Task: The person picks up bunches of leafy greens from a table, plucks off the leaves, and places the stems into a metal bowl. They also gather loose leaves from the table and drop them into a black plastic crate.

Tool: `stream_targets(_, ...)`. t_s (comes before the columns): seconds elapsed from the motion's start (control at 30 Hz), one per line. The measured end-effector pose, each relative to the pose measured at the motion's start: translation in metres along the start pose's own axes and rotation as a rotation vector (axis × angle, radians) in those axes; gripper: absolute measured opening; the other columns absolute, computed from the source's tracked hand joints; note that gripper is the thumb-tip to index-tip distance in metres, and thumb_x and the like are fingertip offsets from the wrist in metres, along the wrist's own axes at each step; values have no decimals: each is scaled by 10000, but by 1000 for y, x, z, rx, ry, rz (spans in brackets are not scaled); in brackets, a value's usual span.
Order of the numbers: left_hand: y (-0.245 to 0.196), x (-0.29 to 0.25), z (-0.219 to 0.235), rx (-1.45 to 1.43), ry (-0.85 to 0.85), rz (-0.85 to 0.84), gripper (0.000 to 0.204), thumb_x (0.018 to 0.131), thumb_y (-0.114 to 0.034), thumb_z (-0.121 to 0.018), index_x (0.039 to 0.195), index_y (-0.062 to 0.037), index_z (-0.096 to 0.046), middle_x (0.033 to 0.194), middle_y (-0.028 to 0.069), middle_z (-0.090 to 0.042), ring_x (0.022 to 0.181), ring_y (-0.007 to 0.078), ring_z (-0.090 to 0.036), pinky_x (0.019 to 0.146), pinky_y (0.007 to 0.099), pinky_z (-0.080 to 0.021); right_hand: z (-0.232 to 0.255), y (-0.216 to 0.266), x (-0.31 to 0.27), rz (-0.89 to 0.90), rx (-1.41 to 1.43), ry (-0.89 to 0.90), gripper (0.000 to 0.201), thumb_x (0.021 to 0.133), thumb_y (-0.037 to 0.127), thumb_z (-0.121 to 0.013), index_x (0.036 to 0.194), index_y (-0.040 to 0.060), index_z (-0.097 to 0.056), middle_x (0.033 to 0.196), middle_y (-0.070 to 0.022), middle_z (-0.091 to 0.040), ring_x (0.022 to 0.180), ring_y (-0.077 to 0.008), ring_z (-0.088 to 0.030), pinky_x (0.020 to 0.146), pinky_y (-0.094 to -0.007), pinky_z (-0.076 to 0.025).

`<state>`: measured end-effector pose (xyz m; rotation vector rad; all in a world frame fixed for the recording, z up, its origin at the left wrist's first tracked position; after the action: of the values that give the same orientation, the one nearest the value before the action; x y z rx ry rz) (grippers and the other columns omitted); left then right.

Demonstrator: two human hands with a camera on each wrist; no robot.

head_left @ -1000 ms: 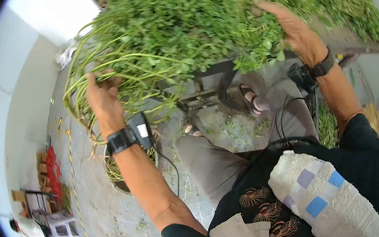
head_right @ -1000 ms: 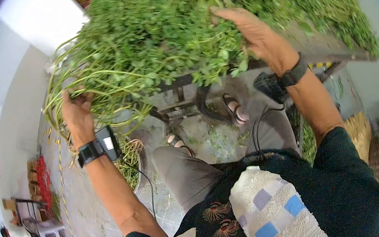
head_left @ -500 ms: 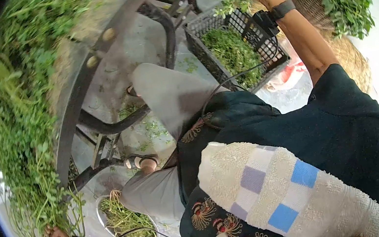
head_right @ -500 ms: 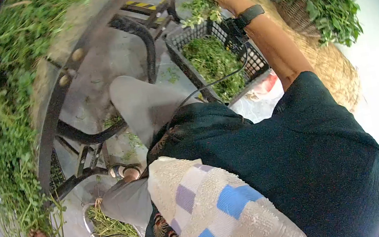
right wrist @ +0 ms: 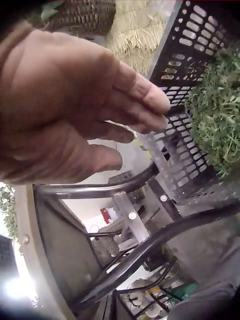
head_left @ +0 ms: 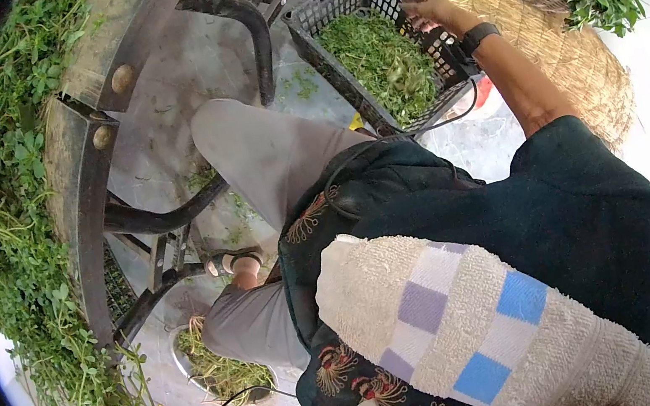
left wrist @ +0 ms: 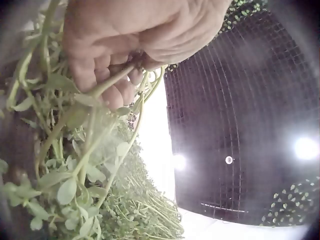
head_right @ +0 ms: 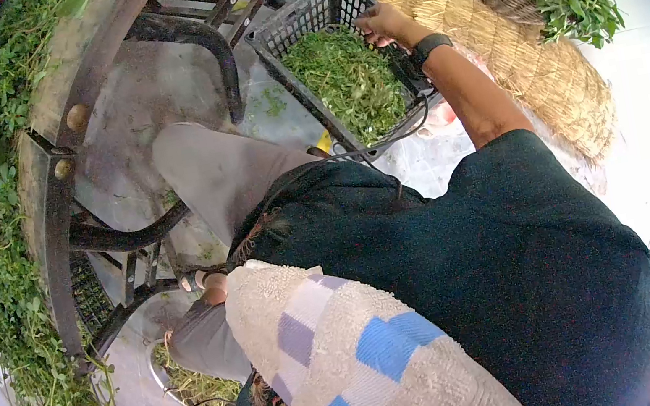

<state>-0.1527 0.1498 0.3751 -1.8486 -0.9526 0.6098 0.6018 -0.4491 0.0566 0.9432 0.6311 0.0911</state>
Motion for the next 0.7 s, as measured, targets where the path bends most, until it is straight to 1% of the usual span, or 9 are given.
stream_targets(0.07, 5, -3, 0, 22, -44, 2, 343, 938, -290, -438, 1046, 25, -521, 1027, 134, -569, 956, 259, -540, 640, 271, -480, -2, 14, 5, 70, 145, 38, 388, 824, 290, -623, 1068, -9, -588, 764, -54, -597, 614, -141, -590, 502, -262, -490)
stream_targets(0.13, 1, -6, -3, 113, -18, -146, 322, 933, -246, -464, 1109, 19, -515, 1087, 134, -575, 968, 250, -541, 731, 300, -473, -6, 32, 1, 134, 127, 50, 390, 830, 292, -613, 1071, -14, -588, 785, -61, -607, 629, -146, -599, 522, -267, -503)
stream_targets(0.17, 3, -9, -3, 112, -20, -146, 322, 933, -246, -464, 1109, 19, -515, 1087, 134, -575, 968, 250, -541, 731, 300, -473, -10, 44, -1, 197, 111, 60, 392, 837, 294, -603, 1074, -18, -588, 807, -68, -617, 644, -152, -607, 542, -272, -517)
stream_targets(0.27, 8, -15, 8, 206, -175, -115, 300, 924, -214, -487, 1131, 1, -512, 1069, 124, -589, 971, 240, -542, 815, 321, -445, -26, 63, -14, 186, 5, 50, 423, 864, 309, -591, 1123, -25, -557, 848, -63, -603, 677, -139, -587, 577, -258, -513)
stream_targets(0.37, 16, -20, 7, 166, -178, -63, 304, 923, -198, -486, 1169, -20, -496, 1120, 128, -558, 1029, 234, -510, 886, 341, -404, -35, 56, -8, 184, -32, 85, 397, 862, 303, -594, 1090, -22, -578, 853, -67, -616, 692, -142, -601, 570, -268, -519)
stream_targets(0.43, 22, -32, -10, 211, -367, -154, 335, 917, -192, -498, 1210, -32, -471, 1184, 131, -510, 1069, 235, -482, 913, 337, -384, -36, 48, -5, 164, -28, 66, 374, 832, 307, -615, 1020, -17, -619, 803, -77, -631, 627, -153, -609, 527, -288, -531)
stream_targets(0.53, 23, -40, -14, 268, -459, -165, 372, 915, -204, -505, 1236, -25, -447, 1244, 131, -462, 1097, 238, -457, 938, 345, -371, -35, 29, -5, 96, -1, 80, 333, 835, 263, -622, 1000, -26, -623, 761, -76, -624, 605, -143, -600, 503, -287, -527)
stream_targets(0.63, 36, -49, -54, 274, -565, -237, 415, 915, -208, -501, 1274, -18, -415, 1254, 137, -462, 1106, 245, -455, 955, 354, -361, -33, -1, -3, 52, 0, 89, 338, 841, 267, -615, 1015, -24, -619, 761, -86, -626, 603, -146, -606, 497, -284, -529)
stream_targets(0.7, 28, -47, -27, 310, -554, -222, 437, 913, -210, -500, 1291, -18, -398, 1278, 146, -442, 1130, 254, -442, 977, 368, -345, -41, -10, -4, -9, 77, 129, 360, 837, 282, -616, 1030, -22, -613, 773, -98, -633, 616, -157, -618, 510, -295, -538)
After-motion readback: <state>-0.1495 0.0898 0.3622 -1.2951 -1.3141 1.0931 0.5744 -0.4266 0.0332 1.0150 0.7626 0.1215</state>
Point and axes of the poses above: each hand's wrist, its own x-axis towards the middle knuckle, its own z-axis out of the back of the hand, y = z × x, the point moved 9 cm from there along x, towards the middle knuckle
